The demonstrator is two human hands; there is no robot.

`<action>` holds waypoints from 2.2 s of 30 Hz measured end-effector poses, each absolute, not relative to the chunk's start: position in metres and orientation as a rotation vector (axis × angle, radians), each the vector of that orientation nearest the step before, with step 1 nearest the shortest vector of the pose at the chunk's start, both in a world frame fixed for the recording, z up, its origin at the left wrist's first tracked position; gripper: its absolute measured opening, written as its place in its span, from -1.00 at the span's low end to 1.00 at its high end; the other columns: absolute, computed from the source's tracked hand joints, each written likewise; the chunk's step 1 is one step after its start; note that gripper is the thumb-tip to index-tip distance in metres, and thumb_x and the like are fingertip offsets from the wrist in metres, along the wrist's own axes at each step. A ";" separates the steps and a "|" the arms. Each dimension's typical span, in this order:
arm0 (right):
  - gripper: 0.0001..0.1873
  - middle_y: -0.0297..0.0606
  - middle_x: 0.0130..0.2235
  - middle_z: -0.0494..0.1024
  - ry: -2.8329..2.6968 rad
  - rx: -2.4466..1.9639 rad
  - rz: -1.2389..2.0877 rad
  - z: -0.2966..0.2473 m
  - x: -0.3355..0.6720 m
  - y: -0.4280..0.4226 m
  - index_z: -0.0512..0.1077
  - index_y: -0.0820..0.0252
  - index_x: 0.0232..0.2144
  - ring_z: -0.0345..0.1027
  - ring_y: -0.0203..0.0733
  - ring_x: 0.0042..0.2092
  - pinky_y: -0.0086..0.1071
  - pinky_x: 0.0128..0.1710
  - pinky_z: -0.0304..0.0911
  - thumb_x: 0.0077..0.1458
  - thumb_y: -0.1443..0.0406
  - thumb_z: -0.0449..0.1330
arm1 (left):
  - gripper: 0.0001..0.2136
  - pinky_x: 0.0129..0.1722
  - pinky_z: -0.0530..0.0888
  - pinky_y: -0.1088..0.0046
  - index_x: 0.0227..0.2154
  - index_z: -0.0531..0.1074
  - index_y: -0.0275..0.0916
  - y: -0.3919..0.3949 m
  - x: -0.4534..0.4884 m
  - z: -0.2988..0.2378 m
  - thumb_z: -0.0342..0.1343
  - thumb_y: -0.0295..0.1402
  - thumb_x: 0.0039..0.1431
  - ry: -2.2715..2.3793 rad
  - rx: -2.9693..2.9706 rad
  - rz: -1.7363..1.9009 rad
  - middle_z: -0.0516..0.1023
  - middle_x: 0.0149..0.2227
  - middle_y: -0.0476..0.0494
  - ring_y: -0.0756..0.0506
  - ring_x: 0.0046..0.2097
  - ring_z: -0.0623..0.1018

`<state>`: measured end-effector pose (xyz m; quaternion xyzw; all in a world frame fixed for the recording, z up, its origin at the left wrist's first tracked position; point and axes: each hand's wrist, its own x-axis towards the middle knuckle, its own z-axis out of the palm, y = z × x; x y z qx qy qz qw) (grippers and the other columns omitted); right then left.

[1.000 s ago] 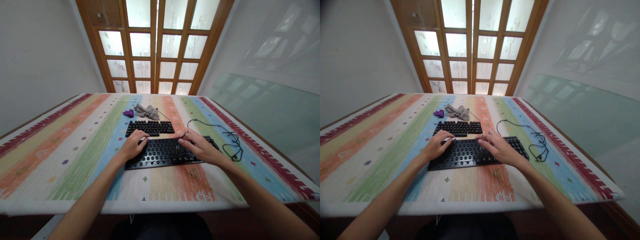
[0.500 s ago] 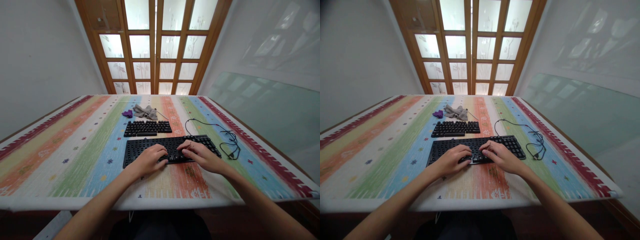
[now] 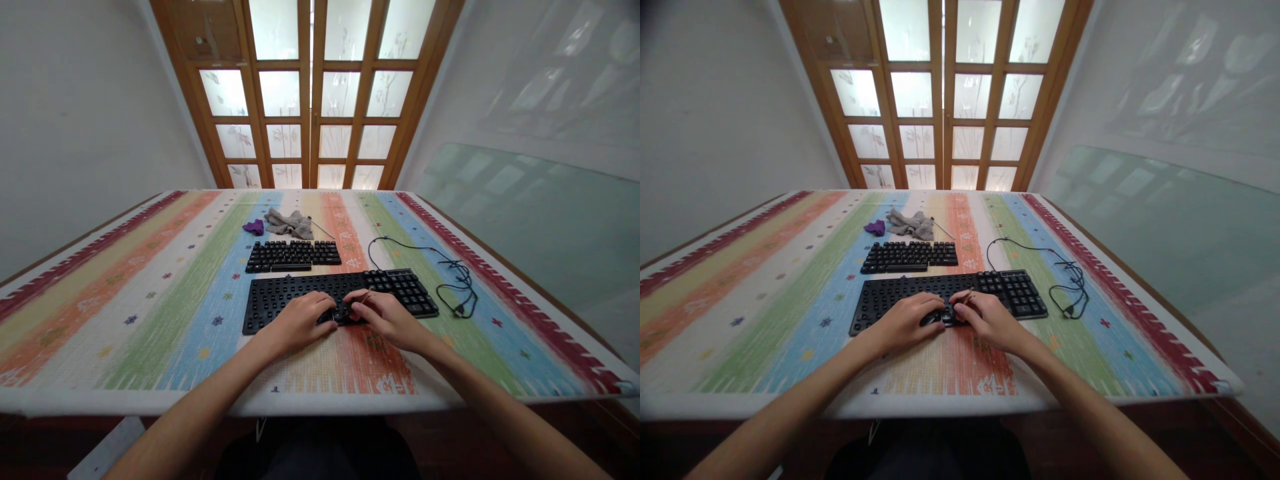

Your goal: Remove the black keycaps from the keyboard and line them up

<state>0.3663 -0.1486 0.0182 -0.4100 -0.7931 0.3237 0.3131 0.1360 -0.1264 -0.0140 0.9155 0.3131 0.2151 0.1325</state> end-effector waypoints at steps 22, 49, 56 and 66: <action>-0.66 -0.28 -0.45 0.48 -2.344 -1.044 0.677 0.031 0.339 -0.104 0.36 0.21 -0.47 0.33 -0.23 -0.40 -0.37 -0.36 0.17 0.32 0.21 0.01 | -0.83 0.05 0.45 0.26 -0.14 0.48 -0.27 -0.123 0.137 -0.008 0.15 -0.32 0.26 0.884 2.593 0.615 0.55 -0.09 -0.20 -0.18 -0.01 0.53; -0.81 -0.10 -0.21 0.60 -2.465 -0.974 0.332 0.016 0.356 -0.155 0.45 0.18 -0.16 0.49 -0.10 -0.21 -0.28 -0.20 0.37 0.30 0.35 0.03 | -0.77 -0.03 0.44 0.28 -0.10 0.51 -0.21 -0.127 0.140 -0.011 0.12 -0.24 0.28 0.893 2.589 0.684 0.54 -0.11 -0.19 -0.15 -0.07 0.52; -0.82 -0.16 -0.22 0.64 -2.347 -1.110 0.437 0.029 0.347 -0.156 0.45 0.15 -0.23 0.54 -0.12 -0.22 -0.34 -0.24 0.35 0.29 0.35 0.03 | -0.82 -0.05 0.44 0.25 -0.18 0.52 -0.22 -0.129 0.143 -0.010 0.11 -0.28 0.28 0.914 2.610 0.690 0.54 -0.14 -0.18 -0.16 -0.09 0.52; -0.80 -0.29 -0.51 0.57 -2.085 -1.298 0.784 0.037 0.343 -0.136 0.43 0.19 -0.32 0.48 -0.19 -0.48 -0.37 -0.42 0.32 0.27 0.26 0.05 | -0.85 -0.04 0.44 0.22 -0.20 0.50 -0.26 -0.130 0.143 -0.012 0.12 -0.32 0.24 0.935 2.612 0.711 0.53 -0.13 -0.20 -0.18 -0.10 0.49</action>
